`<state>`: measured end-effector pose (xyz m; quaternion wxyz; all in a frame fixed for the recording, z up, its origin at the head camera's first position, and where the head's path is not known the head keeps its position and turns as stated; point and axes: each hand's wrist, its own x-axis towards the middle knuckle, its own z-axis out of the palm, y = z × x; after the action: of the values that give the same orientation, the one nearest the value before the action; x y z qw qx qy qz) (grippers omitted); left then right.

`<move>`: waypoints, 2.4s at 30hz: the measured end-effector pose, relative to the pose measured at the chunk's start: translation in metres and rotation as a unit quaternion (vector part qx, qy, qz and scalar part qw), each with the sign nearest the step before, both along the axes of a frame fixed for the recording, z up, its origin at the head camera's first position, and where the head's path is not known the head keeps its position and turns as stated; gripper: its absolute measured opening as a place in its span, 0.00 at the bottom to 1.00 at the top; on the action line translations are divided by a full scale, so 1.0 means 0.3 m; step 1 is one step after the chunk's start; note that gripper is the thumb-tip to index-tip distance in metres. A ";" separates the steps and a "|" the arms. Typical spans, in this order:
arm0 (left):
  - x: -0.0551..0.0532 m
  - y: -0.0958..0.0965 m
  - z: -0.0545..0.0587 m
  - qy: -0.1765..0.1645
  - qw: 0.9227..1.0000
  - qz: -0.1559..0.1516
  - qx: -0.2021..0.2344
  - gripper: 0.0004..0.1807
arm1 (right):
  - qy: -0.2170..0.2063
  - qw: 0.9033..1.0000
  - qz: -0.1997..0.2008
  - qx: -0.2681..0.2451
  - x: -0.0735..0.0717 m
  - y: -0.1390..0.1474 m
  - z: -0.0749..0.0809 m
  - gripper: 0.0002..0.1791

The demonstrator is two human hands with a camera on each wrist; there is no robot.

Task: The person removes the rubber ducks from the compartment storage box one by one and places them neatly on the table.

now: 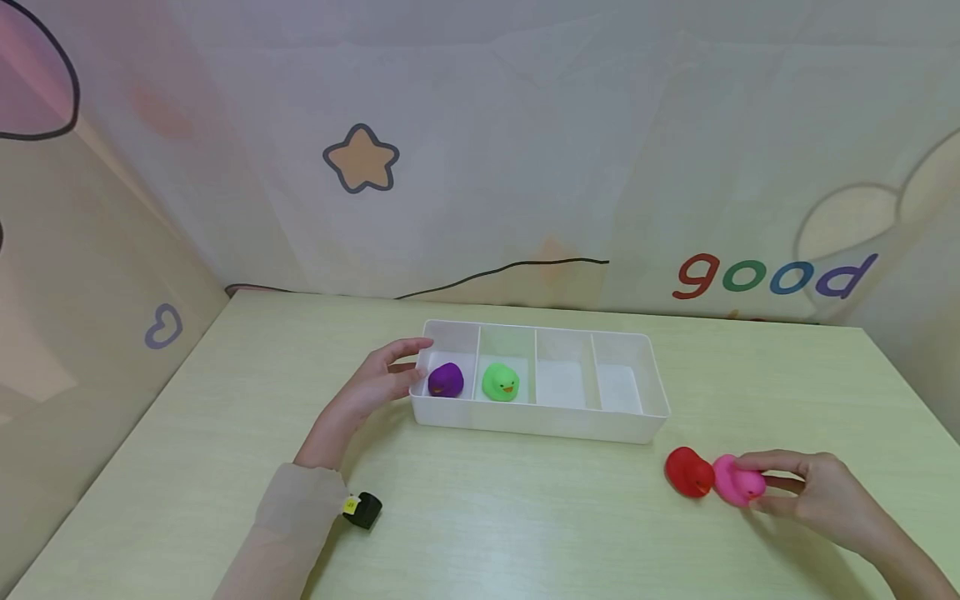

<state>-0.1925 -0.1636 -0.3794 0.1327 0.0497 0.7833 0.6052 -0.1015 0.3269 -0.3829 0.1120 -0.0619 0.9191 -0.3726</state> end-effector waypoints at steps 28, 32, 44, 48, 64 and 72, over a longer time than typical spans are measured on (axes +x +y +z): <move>0.001 0.002 0.002 -0.004 1.000 0.006 -0.002 0.25 | 0.130 0.986 0.035 -0.094 -0.015 -0.089 0.082 0.26; 0.001 0.002 0.003 -0.007 1.000 0.007 0.001 0.24 | 0.139 0.983 0.047 -0.106 -0.030 -0.146 0.103 0.27; 0.000 0.005 0.006 -0.007 1.000 0.001 0.006 0.24 | 0.182 0.965 0.111 -0.151 -0.079 -0.288 0.147 0.27; -0.002 0.004 0.004 -0.008 1.000 0.001 0.007 0.24 | 0.173 0.965 0.122 -0.157 -0.092 -0.338 0.161 0.27; -0.005 0.015 0.002 -0.014 1.000 -0.001 0.013 0.25 | 0.134 0.962 0.153 -0.182 -0.174 -0.550 0.175 0.26; -0.005 0.012 0.003 -0.015 1.000 0.001 0.010 0.25 | 0.129 0.958 0.171 -0.189 -0.236 -0.647 0.159 0.24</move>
<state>-0.1938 -0.1599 -0.3784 0.1434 0.0417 0.7755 0.6134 -0.1724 0.1328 -0.3351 0.0404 -0.2856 0.8143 -0.5037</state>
